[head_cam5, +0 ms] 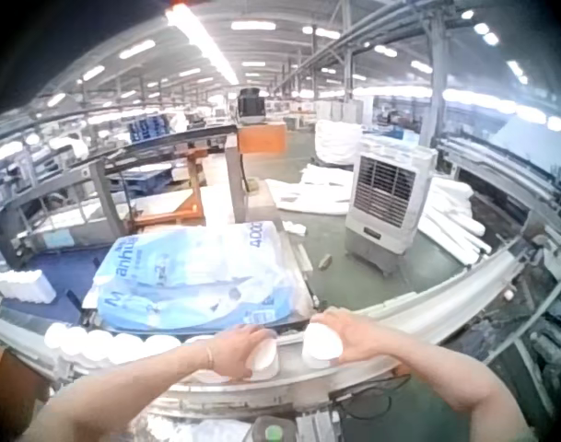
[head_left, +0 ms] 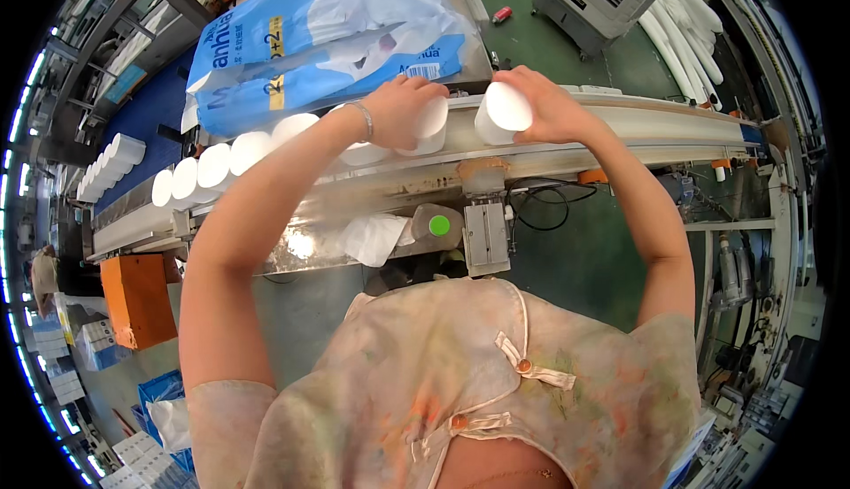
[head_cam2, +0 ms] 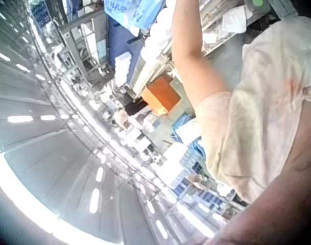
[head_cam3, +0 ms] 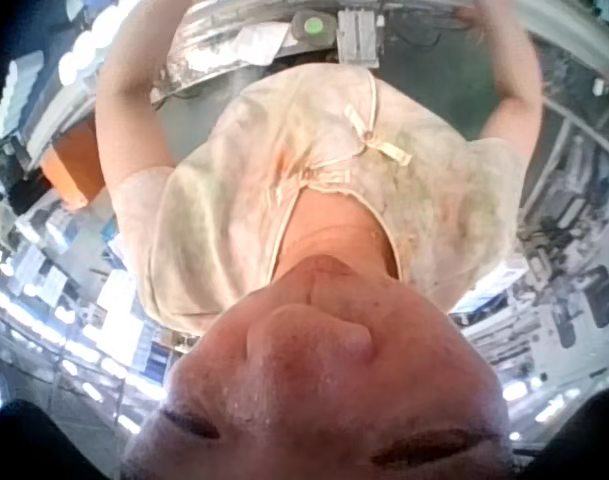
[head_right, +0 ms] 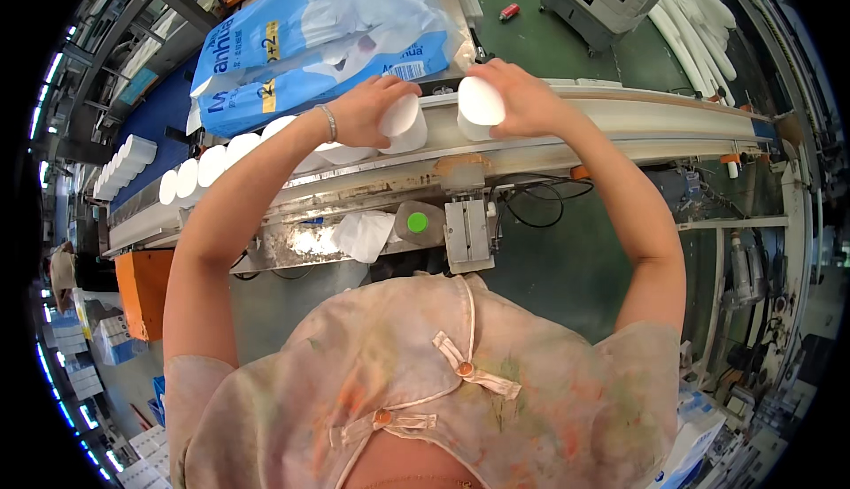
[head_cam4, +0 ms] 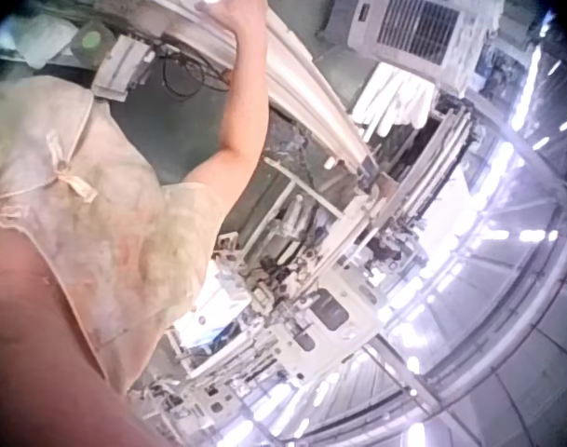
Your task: The person places rolls of toilet paper into large plastic bags from a conveyor line and then seals the filled bags with tape.
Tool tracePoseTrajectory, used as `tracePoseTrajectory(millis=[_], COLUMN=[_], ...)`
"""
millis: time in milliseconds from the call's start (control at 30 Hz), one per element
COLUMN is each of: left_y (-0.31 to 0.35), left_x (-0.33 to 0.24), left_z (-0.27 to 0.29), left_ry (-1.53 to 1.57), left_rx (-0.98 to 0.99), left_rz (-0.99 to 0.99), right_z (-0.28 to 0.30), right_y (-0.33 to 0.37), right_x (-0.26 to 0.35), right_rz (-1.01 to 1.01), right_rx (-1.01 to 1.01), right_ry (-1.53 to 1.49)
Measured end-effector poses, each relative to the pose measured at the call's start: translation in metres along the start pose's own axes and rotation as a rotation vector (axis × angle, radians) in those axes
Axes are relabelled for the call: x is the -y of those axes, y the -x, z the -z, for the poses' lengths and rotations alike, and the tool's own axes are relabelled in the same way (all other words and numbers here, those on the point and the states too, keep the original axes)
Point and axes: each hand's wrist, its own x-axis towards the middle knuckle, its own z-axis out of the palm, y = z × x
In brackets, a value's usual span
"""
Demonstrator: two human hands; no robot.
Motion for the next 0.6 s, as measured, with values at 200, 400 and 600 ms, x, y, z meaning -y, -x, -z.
tracePoseTrajectory(millis=[200,400,600], left_y=[0.009,0.08,0.111], left_x=[0.028,0.121,0.265], left_z=[-0.019,0.037,0.034], left_ry=[-0.082,0.216,0.027], left_rx=[-0.019,-0.696,-0.116], left_rz=[0.033,0.384,0.863], right_z=[-0.042,0.0,-0.115], right_y=[-0.052,-0.122,-0.294], right_x=[0.01,0.012,0.048], right_rz=[0.085,-0.17,0.145], right_rx=[0.124,-0.069,-0.045], right_ry=[0.029,-0.461,-0.281])
